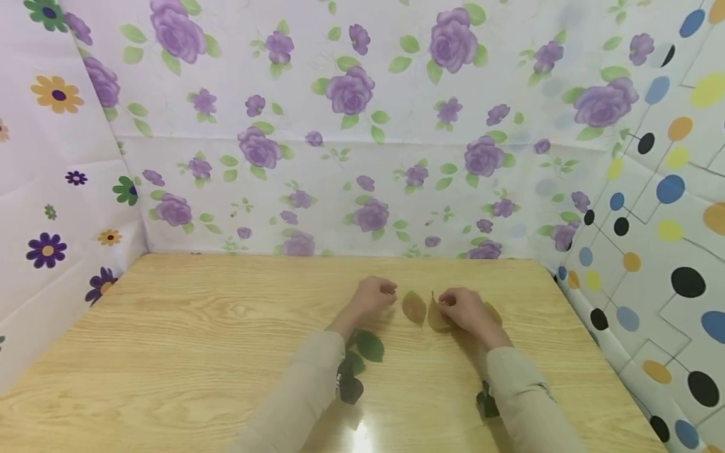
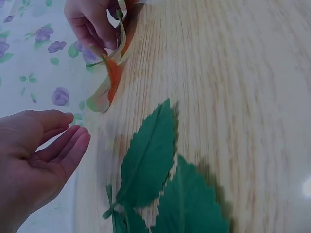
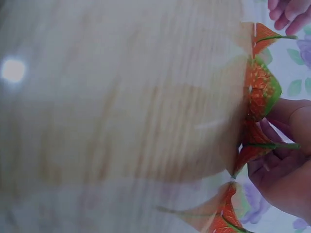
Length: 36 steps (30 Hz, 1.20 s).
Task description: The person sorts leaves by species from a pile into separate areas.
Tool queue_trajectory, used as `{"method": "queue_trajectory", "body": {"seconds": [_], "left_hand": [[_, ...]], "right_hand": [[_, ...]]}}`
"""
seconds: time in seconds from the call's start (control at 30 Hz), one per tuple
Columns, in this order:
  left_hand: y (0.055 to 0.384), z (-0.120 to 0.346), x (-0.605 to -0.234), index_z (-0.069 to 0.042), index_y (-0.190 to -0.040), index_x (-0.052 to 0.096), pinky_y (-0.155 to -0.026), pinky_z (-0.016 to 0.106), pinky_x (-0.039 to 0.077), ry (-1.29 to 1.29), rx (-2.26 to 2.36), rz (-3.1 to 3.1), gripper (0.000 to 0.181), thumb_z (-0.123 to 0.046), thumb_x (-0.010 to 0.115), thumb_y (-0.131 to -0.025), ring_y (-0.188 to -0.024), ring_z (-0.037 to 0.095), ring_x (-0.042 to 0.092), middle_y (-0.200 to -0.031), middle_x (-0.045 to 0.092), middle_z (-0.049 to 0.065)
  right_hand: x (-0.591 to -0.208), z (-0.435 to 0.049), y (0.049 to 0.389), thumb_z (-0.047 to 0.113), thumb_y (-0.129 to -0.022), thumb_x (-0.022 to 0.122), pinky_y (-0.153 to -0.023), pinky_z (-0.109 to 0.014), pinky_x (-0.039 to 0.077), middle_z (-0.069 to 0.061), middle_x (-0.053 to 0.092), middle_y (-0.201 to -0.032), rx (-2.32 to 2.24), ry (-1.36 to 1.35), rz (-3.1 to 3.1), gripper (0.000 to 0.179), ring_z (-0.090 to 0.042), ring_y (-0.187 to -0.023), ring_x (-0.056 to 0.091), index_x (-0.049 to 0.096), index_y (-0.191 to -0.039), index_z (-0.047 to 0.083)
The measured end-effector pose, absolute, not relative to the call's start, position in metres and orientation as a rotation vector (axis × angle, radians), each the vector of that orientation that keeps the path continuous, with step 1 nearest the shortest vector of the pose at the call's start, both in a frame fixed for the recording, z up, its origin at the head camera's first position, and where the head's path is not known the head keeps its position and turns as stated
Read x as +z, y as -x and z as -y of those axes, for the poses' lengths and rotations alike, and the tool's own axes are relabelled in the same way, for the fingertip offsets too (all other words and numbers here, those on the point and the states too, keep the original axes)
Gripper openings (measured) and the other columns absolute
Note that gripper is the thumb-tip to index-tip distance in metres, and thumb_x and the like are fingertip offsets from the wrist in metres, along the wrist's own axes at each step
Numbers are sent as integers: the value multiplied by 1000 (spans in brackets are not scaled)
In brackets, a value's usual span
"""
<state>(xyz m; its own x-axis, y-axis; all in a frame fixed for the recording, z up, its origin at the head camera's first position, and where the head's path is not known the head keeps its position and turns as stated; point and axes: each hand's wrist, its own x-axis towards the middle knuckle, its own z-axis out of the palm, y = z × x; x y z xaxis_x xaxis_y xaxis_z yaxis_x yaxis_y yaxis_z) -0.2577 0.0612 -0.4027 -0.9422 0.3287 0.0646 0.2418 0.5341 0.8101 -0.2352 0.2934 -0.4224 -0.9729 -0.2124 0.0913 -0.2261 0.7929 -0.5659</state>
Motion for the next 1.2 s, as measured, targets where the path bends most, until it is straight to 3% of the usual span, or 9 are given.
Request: {"method": "queue_trajectory", "body": {"seconds": [0.4,0.73,0.9,1.07,1.2], "left_hand": [[252,-27,-397,8,-115,65,-86,35,52,-688,1253,-2612,25,-3,61,-92,-101,28,62,-105,68,15],[250,1,-397,5,-112,68,-83,32,52,-805,1162,-2664,23,-4,63,-91,-97,27,63,-103,68,13],[243,16,-395,8,-113,66,-83,35,53,-833,1173,-2635,24,-2,63,-92,-97,29,64,-103,68,15],[237,27,-396,6,-115,65,-83,35,53,-827,1143,-2621,24,-3,62,-93,-99,28,63,-106,68,14],[232,35,-396,6,-115,66,-83,35,53,-846,1095,-2634,24,-3,62,-93,-99,27,63,-108,68,14]], "right_hand": [[-397,-259,217,1,-90,61,-77,-49,53,-17,67,-99,798,-536,2750,17,-33,-89,63,68,-104,-5],[-395,-203,193,2,-87,68,-69,-34,56,-9,69,-95,653,-961,2710,13,-25,-85,66,72,-99,1],[-402,-180,178,7,-89,67,-81,-39,55,-16,67,-111,596,-1167,2726,21,-31,-101,65,70,-107,-2],[-414,-167,164,22,-97,60,-88,-41,52,-21,54,-134,508,-1265,2820,37,-34,-117,57,62,-126,-1],[-418,-160,158,28,-100,55,-95,-43,48,-21,45,-143,429,-1328,2847,44,-34,-126,49,56,-133,0]]}}
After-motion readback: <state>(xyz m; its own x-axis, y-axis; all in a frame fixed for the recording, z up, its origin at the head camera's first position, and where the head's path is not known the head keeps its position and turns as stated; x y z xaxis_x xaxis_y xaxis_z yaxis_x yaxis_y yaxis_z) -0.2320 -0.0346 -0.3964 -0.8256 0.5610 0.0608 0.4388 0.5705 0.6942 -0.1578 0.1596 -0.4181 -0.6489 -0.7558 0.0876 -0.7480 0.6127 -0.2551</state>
